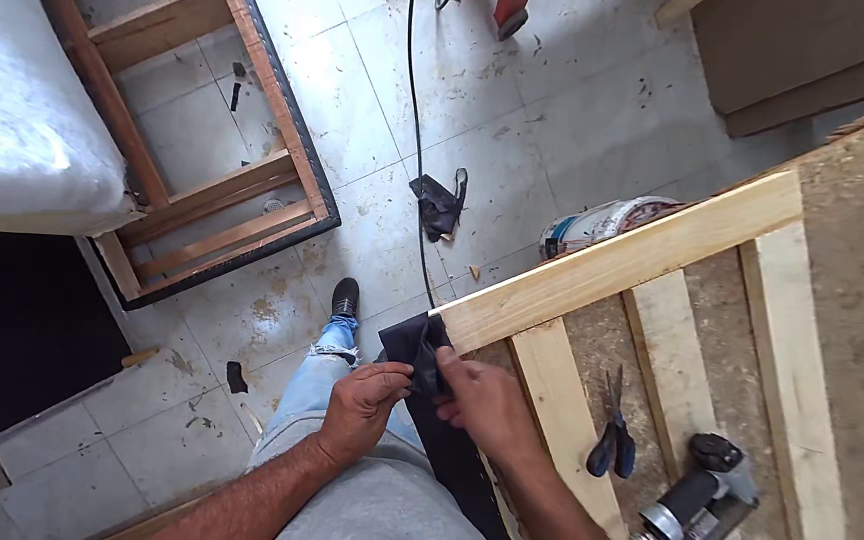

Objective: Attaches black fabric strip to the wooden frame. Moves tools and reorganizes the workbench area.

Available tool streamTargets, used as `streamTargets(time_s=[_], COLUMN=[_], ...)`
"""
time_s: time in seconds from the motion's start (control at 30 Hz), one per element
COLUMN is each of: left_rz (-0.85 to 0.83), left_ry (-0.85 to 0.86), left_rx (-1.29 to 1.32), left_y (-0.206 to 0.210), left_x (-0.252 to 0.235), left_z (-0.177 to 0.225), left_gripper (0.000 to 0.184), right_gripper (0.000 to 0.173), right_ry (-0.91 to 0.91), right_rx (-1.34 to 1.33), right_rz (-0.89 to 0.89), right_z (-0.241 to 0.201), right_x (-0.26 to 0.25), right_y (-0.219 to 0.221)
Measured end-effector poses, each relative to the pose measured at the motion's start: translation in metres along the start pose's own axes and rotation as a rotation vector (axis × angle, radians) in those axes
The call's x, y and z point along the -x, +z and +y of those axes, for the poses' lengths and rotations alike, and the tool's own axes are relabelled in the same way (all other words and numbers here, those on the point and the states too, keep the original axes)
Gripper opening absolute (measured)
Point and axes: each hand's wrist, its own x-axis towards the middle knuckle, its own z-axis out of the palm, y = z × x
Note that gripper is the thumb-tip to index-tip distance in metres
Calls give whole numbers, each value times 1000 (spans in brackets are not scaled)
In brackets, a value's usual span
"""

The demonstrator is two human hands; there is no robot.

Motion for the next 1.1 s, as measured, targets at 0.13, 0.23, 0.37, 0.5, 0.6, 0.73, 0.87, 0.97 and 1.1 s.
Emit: streamTargets(time_s=[0.13, 0.23, 0.37, 0.5, 0.6, 0.73, 0.87, 0.97, 1.1], left_rz=[15, -5, -11, -30, -40, -42, -27, -60, -113], left_ry=[38, 67, 111, 142, 172, 136, 147, 150, 222], left_rx=[-23, -45, -106, -147, -148, -111, -82, -88, -115], left_y=[1, 2, 6, 6, 4, 2, 3, 3, 1], left_x=[0, 2, 4, 6, 8, 9, 8, 8, 6], left_z=[1, -3, -10, -16, -19, -14, -10, -6, -9], left_gripper=[13, 12, 12, 13, 13, 12, 12, 12, 13], right_gripper=[49, 43, 43, 39, 37, 41, 45, 32, 27], right_ry=[62, -16, -35, 0, 27, 32, 99, 195, 158], right_rx=[-66, 19, 98, 35, 16, -3, -100, -327, -403], right_rz=[-49, 65, 89, 78, 81, 54, -18, -125, -111], right_z=[-3, 10, 19, 17, 17, 21, 20, 14, 18], right_x=[-21, -28, -26, -25, -25, -28, -26, -24, -24], right_y=[31, 42, 42, 41, 42, 42, 42, 38, 39])
